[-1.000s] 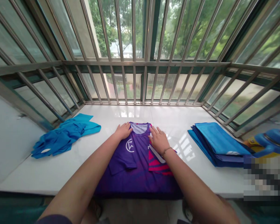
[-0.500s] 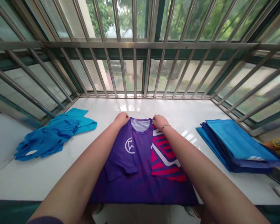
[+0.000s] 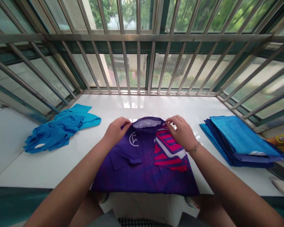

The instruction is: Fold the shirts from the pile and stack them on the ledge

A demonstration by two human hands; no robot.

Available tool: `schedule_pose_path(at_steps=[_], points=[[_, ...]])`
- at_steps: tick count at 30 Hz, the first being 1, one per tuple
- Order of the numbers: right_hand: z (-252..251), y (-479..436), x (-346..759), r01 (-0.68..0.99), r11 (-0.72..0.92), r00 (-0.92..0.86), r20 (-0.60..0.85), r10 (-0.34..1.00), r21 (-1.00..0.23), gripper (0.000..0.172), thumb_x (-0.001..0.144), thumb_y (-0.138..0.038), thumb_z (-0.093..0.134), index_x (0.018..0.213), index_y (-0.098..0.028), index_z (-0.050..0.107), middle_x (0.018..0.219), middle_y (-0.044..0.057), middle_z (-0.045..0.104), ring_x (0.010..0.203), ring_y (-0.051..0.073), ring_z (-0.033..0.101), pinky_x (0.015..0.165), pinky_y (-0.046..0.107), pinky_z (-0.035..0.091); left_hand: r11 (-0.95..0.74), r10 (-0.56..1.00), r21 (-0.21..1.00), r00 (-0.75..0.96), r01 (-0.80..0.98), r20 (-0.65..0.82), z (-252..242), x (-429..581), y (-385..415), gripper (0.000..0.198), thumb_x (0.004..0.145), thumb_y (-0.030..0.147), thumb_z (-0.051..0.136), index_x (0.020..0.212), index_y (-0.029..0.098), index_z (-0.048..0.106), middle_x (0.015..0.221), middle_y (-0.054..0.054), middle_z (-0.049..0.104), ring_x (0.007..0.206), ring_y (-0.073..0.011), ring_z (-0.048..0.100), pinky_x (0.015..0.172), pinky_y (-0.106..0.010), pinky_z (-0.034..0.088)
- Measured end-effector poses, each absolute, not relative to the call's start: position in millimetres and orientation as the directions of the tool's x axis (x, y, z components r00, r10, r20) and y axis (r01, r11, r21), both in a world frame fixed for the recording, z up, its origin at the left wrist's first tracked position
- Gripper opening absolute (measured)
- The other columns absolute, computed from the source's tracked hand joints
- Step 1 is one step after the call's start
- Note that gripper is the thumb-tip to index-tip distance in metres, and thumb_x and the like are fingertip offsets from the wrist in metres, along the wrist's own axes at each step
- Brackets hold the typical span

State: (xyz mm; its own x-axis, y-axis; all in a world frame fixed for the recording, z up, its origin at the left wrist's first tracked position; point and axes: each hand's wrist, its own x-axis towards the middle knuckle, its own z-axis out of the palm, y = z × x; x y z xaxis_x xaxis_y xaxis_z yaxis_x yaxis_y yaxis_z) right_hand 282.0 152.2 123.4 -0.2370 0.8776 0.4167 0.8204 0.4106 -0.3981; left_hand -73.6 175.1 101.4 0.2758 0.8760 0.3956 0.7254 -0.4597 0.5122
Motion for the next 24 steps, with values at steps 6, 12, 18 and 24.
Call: schedule_pose_path(at_steps=[6, 12, 18, 24], points=[[87, 41, 293, 0.825, 0.477, -0.427, 0.217, 0.878, -0.305, 0.03, 0.111, -0.033, 0.049, 0.111, -0.027, 0.078, 0.112, 0.012, 0.074, 0.104, 0.028, 0.067, 0.094, 0.043, 0.054, -0.432, 0.901, 0.446, 0.399, 0.784, 0.17, 62, -102, 51, 0.019, 0.101, 0.039, 0.068, 0.115, 0.027, 0.074, 0.117, -0.007, 0.078, 0.11, -0.0272, 0.072, 0.099, -0.046, 0.058], [62, -1, 278, 0.861, 0.463, -0.436, 0.162, 0.885, -0.209, 0.021, 0.108, -0.027, 0.056, 0.11, -0.025, 0.077, 0.114, 0.011, 0.074, 0.102, 0.027, 0.068, 0.09, 0.041, 0.054, -0.395, 0.917, 0.321, 0.391, 0.861, 0.081, 36, -129, 4, 0.02, 0.102, 0.039, 0.067, 0.114, 0.027, 0.077, 0.124, -0.009, 0.078, 0.114, -0.0301, 0.071, 0.1, -0.047, 0.059], [60, 7, 239, 0.902, 0.398, -0.376, 0.148, 0.915, -0.165, 0.021, 0.107, -0.028, 0.062, 0.124, -0.023, 0.073, 0.121, 0.01, 0.073, 0.108, 0.028, 0.067, 0.092, 0.041, 0.053, -0.464, 0.883, 0.21, 0.469, 0.86, 0.031, 49, -131, 14, 0.027, 0.107, 0.027, 0.052, 0.108, 0.025, 0.079, 0.116, -0.01, 0.078, 0.102, -0.0276, 0.072, 0.092, -0.044, 0.059], [56, 23, 233, 0.928, 0.362, -0.356, 0.079, 0.931, -0.091, 0.016, 0.108, -0.026, 0.058, 0.11, -0.024, 0.074, 0.113, 0.01, 0.072, 0.103, 0.027, 0.066, 0.084, 0.038, 0.05, -0.479, 0.866, 0.251, 0.499, 0.841, -0.02, 74, -144, 12, 0.022, 0.105, 0.031, 0.057, 0.099, 0.029, 0.078, 0.112, -0.008, 0.077, 0.1, -0.0257, 0.071, 0.094, -0.042, 0.056]])
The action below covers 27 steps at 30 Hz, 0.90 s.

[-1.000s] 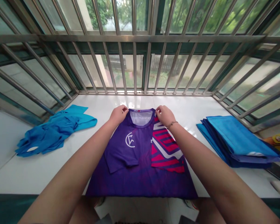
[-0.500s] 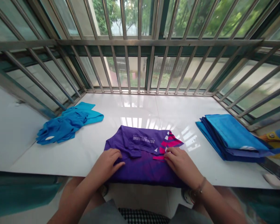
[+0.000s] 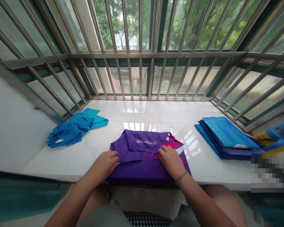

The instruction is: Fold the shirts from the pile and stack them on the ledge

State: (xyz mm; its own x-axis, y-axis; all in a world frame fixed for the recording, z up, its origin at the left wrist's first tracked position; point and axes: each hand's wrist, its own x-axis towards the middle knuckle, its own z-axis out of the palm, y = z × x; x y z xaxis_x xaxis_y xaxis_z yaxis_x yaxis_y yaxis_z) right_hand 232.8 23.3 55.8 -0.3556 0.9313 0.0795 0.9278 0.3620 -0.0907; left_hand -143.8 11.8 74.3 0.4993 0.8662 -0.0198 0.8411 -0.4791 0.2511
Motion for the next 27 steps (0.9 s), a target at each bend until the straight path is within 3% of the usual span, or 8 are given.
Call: schedule_pose_path(at_steps=[4, 7, 11, 15, 17, 20, 23, 27], points=[[60, 24, 241, 0.927, 0.366, -0.359, 0.086, 0.929, -0.084, 0.023, 0.11, -0.027, 0.052, 0.104, -0.024, 0.074, 0.11, 0.01, 0.073, 0.1, 0.026, 0.066, 0.085, 0.037, 0.049, -0.447, 0.878, 0.248, 0.475, 0.859, -0.062, 92, -142, 21, 0.024, 0.103, 0.044, 0.064, 0.092, 0.027, 0.076, 0.099, -0.008, 0.076, 0.094, -0.0274, 0.071, 0.089, -0.042, 0.056], [69, 34, 247, 0.941, 0.324, -0.31, 0.136, 0.941, -0.098, 0.029, 0.112, -0.031, 0.047, 0.102, -0.023, 0.073, 0.107, 0.011, 0.074, 0.098, 0.025, 0.067, 0.088, 0.037, 0.05, -0.425, 0.902, 0.233, 0.431, 0.874, 0.03, 101, -123, 48, 0.027, 0.107, 0.041, 0.056, 0.097, 0.026, 0.077, 0.103, -0.01, 0.077, 0.101, -0.0289, 0.071, 0.095, -0.044, 0.055], [78, 68, 253, 0.981, 0.059, -0.027, 0.168, 0.985, -0.187, 0.028, 0.112, -0.034, 0.045, 0.111, -0.021, 0.07, 0.107, 0.013, 0.077, 0.1, 0.026, 0.071, 0.088, 0.035, 0.049, -0.327, 0.945, 0.259, 0.311, 0.909, 0.099, 98, -90, 96, 0.03, 0.108, 0.036, 0.051, 0.119, 0.024, 0.076, 0.118, -0.013, 0.079, 0.114, -0.0296, 0.072, 0.102, -0.041, 0.054], [71, 110, 258, 0.957, -0.181, 0.196, 0.045, 0.98, -0.227, 0.032, 0.111, -0.04, 0.051, 0.129, -0.016, 0.063, 0.113, 0.015, 0.079, 0.098, 0.027, 0.075, 0.078, 0.034, 0.049, -0.055, 0.998, 0.234, 0.05, 0.971, 0.029, 83, -70, 141, 0.047, 0.108, 0.05, 0.052, 0.142, 0.021, 0.066, 0.117, -0.016, 0.081, 0.109, -0.0335, 0.076, 0.089, -0.04, 0.056], [64, 126, 262, 0.956, -0.19, 0.199, 0.019, 0.98, -0.224, 0.03, 0.111, -0.033, 0.049, 0.133, -0.016, 0.062, 0.118, 0.014, 0.079, 0.103, 0.025, 0.076, 0.08, 0.032, 0.049, 0.003, 1.0, 0.251, 0.003, 0.968, -0.027, 73, -69, 156, 0.043, 0.107, 0.049, 0.054, 0.137, 0.022, 0.069, 0.115, -0.015, 0.082, 0.108, -0.0329, 0.076, 0.087, -0.039, 0.056], [54, 139, 270, 0.963, -0.166, 0.176, 0.029, 0.984, -0.214, 0.029, 0.113, -0.026, 0.041, 0.129, -0.019, 0.065, 0.12, 0.013, 0.077, 0.107, 0.023, 0.074, 0.083, 0.031, 0.049, 0.02, 0.999, 0.271, -0.006, 0.962, -0.053, 59, -74, 166, 0.03, 0.106, 0.043, 0.055, 0.115, 0.024, 0.077, 0.112, -0.011, 0.083, 0.107, -0.0298, 0.076, 0.086, -0.035, 0.055], [48, 143, 276, 0.973, -0.143, 0.153, 0.045, 0.987, -0.181, 0.03, 0.113, -0.026, 0.041, 0.125, -0.019, 0.068, 0.123, 0.015, 0.073, 0.104, 0.024, 0.072, 0.083, 0.033, 0.05, 0.005, 1.0, 0.24, -0.011, 0.971, 0.026, 45, -80, 164, 0.03, 0.107, 0.045, 0.054, 0.108, 0.025, 0.076, 0.111, -0.01, 0.08, 0.107, -0.0288, 0.074, 0.087, -0.035, 0.055], [48, 144, 280, 0.99, -0.067, 0.078, 0.091, 0.993, -0.123, 0.03, 0.112, -0.028, 0.047, 0.13, -0.021, 0.069, 0.131, 0.018, 0.067, 0.117, 0.03, 0.064, 0.092, 0.037, 0.05, -0.07, 0.983, 0.235, 0.027, 0.969, 0.181, 32, -91, 163, 0.031, 0.106, 0.046, 0.056, 0.115, 0.024, 0.075, 0.12, -0.012, 0.073, 0.117, -0.0292, 0.069, 0.101, -0.036, 0.055]])
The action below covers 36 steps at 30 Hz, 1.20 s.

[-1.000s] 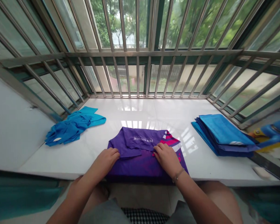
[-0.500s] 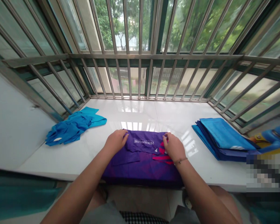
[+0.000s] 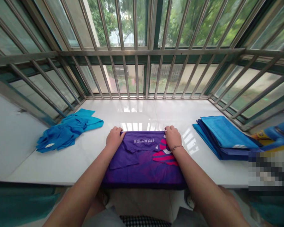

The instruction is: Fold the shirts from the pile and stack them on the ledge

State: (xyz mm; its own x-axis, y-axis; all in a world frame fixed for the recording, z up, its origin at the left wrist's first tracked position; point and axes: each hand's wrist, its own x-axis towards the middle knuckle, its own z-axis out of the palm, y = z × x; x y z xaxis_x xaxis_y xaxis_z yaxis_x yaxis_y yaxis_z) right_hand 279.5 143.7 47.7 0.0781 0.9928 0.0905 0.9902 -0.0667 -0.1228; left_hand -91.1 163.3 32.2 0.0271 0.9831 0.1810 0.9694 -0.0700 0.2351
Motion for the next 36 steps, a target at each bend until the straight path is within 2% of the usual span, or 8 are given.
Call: schedule_pose_path(at_steps=[5, 10, 13, 21, 26, 30, 34, 36], points=[[56, 151, 292, 0.972, 0.215, -0.216, -0.003, 0.976, -0.099, 0.032, 0.111, -0.031, 0.054, 0.137, -0.022, 0.071, 0.135, 0.014, 0.069, 0.126, 0.028, 0.06, 0.105, 0.036, 0.047, -0.249, 0.968, 0.351, 0.24, 0.902, 0.07, 36, -115, 189, 0.028, 0.094, 0.045, 0.073, 0.109, 0.022, 0.079, 0.113, -0.01, 0.076, 0.109, -0.0277, 0.071, 0.101, -0.037, 0.054], [66, 171, 306, 0.962, 0.246, -0.258, -0.102, 0.961, -0.117, 0.024, 0.107, -0.023, 0.062, 0.123, -0.021, 0.078, 0.123, 0.012, 0.074, 0.121, 0.026, 0.062, 0.103, 0.031, 0.045, -0.171, 0.936, 0.441, 0.284, 0.881, -0.206, 51, -129, 215, 0.025, 0.081, 0.047, 0.082, 0.091, 0.023, 0.081, 0.087, -0.003, 0.079, 0.085, -0.0236, 0.073, 0.076, -0.031, 0.052], [71, 185, 307, 0.962, 0.244, -0.257, -0.106, 0.961, -0.121, 0.02, 0.106, -0.019, 0.061, 0.111, -0.018, 0.081, 0.118, 0.013, 0.074, 0.114, 0.023, 0.065, 0.1, 0.028, 0.045, -0.155, 0.926, 0.44, 0.285, 0.885, -0.249, 60, -127, 226, 0.023, 0.076, 0.045, 0.083, 0.077, 0.023, 0.076, 0.08, -0.002, 0.079, 0.081, -0.0228, 0.073, 0.072, -0.03, 0.05], [103, 199, 302, 0.981, 0.166, -0.155, 0.103, 0.982, -0.1, 0.025, 0.112, -0.022, 0.047, 0.121, -0.016, 0.07, 0.125, 0.015, 0.07, 0.112, 0.025, 0.062, 0.096, 0.034, 0.045, -0.122, 0.991, 0.533, 0.133, 0.837, 0.018, 93, -121, 248, 0.033, 0.084, 0.054, 0.075, 0.087, 0.021, 0.075, 0.088, -0.003, 0.08, 0.085, -0.0226, 0.071, 0.078, -0.031, 0.053], [132, 174, 313, 0.966, 0.238, -0.18, 0.396, 0.901, -0.102, 0.021, 0.11, -0.024, 0.048, 0.107, -0.02, 0.068, 0.105, 0.013, 0.072, 0.099, 0.029, 0.061, 0.087, 0.038, 0.044, -0.236, 0.956, 0.601, 0.071, 0.764, 0.286, 122, -127, 216, 0.032, 0.087, 0.054, 0.072, 0.095, 0.023, 0.076, 0.087, -0.003, 0.078, 0.082, -0.0222, 0.07, 0.078, -0.032, 0.052], [141, 125, 319, 0.919, 0.382, -0.273, 0.537, 0.798, -0.1, 0.018, 0.11, -0.025, 0.049, 0.103, -0.021, 0.065, 0.096, 0.01, 0.071, 0.093, 0.028, 0.061, 0.086, 0.039, 0.044, -0.291, 0.934, 0.601, 0.086, 0.744, 0.346, 130, -138, 167, 0.033, 0.089, 0.056, 0.071, 0.095, 0.024, 0.076, 0.088, -0.003, 0.077, 0.085, -0.0227, 0.069, 0.081, -0.033, 0.054], [130, 66, 313, 0.872, 0.476, -0.341, 0.554, 0.759, -0.115, 0.018, 0.112, -0.024, 0.05, 0.104, -0.021, 0.065, 0.095, 0.009, 0.072, 0.092, 0.027, 0.063, 0.088, 0.039, 0.045, -0.298, 0.933, 0.59, 0.1, 0.75, 0.345, 122, -151, 121, 0.031, 0.094, 0.054, 0.069, 0.097, 0.024, 0.076, 0.094, -0.005, 0.077, 0.09, -0.024, 0.069, 0.067, -0.029, 0.052], [118, 38, 308, 0.847, 0.516, -0.37, 0.556, 0.744, -0.127, 0.015, 0.112, -0.023, 0.051, 0.107, -0.021, 0.065, 0.098, 0.008, 0.073, 0.094, 0.025, 0.065, 0.089, 0.039, 0.046, -0.349, 0.92, 0.573, 0.155, 0.741, 0.36, 112, -158, 100, 0.028, 0.097, 0.051, 0.069, 0.097, 0.025, 0.076, 0.1, -0.006, 0.078, 0.096, -0.0248, 0.07, 0.07, -0.03, 0.055]])
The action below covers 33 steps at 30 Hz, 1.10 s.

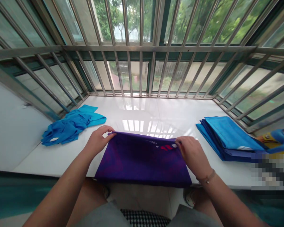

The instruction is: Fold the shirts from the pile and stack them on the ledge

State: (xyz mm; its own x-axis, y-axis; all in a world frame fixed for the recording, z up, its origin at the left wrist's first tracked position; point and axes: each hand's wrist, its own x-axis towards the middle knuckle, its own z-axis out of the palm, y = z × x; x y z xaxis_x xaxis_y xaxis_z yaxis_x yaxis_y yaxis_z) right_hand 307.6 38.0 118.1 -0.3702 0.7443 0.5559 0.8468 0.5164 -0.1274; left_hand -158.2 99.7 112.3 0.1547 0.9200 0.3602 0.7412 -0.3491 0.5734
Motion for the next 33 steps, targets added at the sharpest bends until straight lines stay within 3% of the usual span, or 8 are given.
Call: schedule_pose_path(at_steps=[3, 5, 11, 16, 20, 24, 27, 33], points=[[97, 2, 302, 0.81, 0.57, -0.426, 0.531, 0.733, -0.138, 0.015, 0.112, -0.02, 0.051, 0.111, -0.021, 0.066, 0.103, 0.007, 0.074, 0.097, 0.023, 0.067, 0.091, 0.037, 0.047, -0.463, 0.875, 0.529, 0.269, 0.711, 0.403, 95, -167, 68, 0.02, 0.101, 0.043, 0.068, 0.099, 0.025, 0.077, 0.106, -0.006, 0.079, 0.105, -0.0248, 0.072, 0.095, -0.037, 0.058], [83, -17, 299, 0.784, 0.603, -0.469, 0.494, 0.732, -0.148, 0.017, 0.112, -0.019, 0.05, 0.112, -0.022, 0.067, 0.107, 0.007, 0.075, 0.098, 0.023, 0.067, 0.093, 0.037, 0.047, -0.512, 0.852, 0.503, 0.34, 0.696, 0.398, 82, -172, 47, 0.015, 0.101, 0.037, 0.067, 0.1, 0.027, 0.077, 0.109, -0.006, 0.079, 0.107, -0.024, 0.072, 0.1, -0.038, 0.057], [57, -51, 293, 0.744, 0.652, -0.563, 0.39, 0.729, -0.144, 0.016, 0.107, -0.017, 0.06, 0.116, -0.023, 0.071, 0.109, 0.008, 0.077, 0.098, 0.024, 0.069, 0.095, 0.039, 0.05, -0.55, 0.835, 0.441, 0.477, 0.709, 0.274, 51, -184, 1, 0.014, 0.099, 0.023, 0.067, 0.103, 0.029, 0.079, 0.117, -0.006, 0.078, 0.111, -0.0237, 0.072, 0.098, -0.036, 0.057], [44, -58, 295, 0.763, 0.636, -0.56, 0.37, 0.741, -0.119, 0.021, 0.107, -0.019, 0.061, 0.125, -0.022, 0.071, 0.113, 0.009, 0.077, 0.102, 0.026, 0.07, 0.097, 0.041, 0.051, -0.544, 0.838, 0.407, 0.494, 0.734, 0.231, 39, -187, -11, 0.015, 0.098, 0.021, 0.068, 0.106, 0.029, 0.078, 0.121, -0.007, 0.077, 0.113, -0.0252, 0.072, 0.099, -0.038, 0.057], [45, -51, 298, 0.774, 0.616, -0.537, 0.361, 0.762, -0.148, 0.02, 0.108, -0.018, 0.057, 0.12, -0.023, 0.072, 0.109, 0.008, 0.077, 0.098, 0.026, 0.07, 0.09, 0.04, 0.053, -0.554, 0.832, 0.377, 0.502, 0.742, 0.235, 41, -182, -9, 0.02, 0.097, 0.022, 0.071, 0.114, 0.031, 0.078, 0.124, -0.007, 0.077, 0.114, -0.0265, 0.072, 0.099, -0.04, 0.057], [67, -15, 301, 0.814, 0.537, -0.476, 0.278, 0.835, -0.22, 0.02, 0.108, -0.018, 0.055, 0.115, -0.024, 0.073, 0.106, 0.008, 0.075, 0.095, 0.025, 0.068, 0.086, 0.038, 0.053, -0.563, 0.825, 0.409, 0.518, 0.718, 0.226, 59, -175, 19, 0.014, 0.1, 0.025, 0.067, 0.107, 0.03, 0.078, 0.109, -0.005, 0.08, 0.103, -0.0237, 0.073, 0.094, -0.036, 0.057], [91, 37, 303, 0.864, 0.46, -0.406, 0.257, 0.877, -0.204, 0.02, 0.108, -0.019, 0.054, 0.11, -0.022, 0.074, 0.103, 0.008, 0.074, 0.097, 0.026, 0.067, 0.088, 0.038, 0.052, -0.506, 0.862, 0.456, 0.444, 0.732, 0.244, 84, -170, 61, 0.014, 0.1, 0.032, 0.065, 0.1, 0.027, 0.078, 0.096, -0.004, 0.079, 0.09, -0.0221, 0.073, 0.085, -0.033, 0.056], [130, 122, 305, 0.939, 0.318, -0.252, 0.362, 0.897, -0.134, 0.021, 0.106, -0.019, 0.055, 0.108, -0.021, 0.075, 0.105, 0.01, 0.075, 0.098, 0.027, 0.065, 0.089, 0.038, 0.05, -0.387, 0.912, 0.48, 0.249, 0.787, 0.326, 137, -150, 141, 0.022, 0.095, 0.042, 0.068, 0.095, 0.023, 0.079, 0.086, -0.003, 0.077, 0.082, -0.0224, 0.07, 0.077, -0.033, 0.052]])
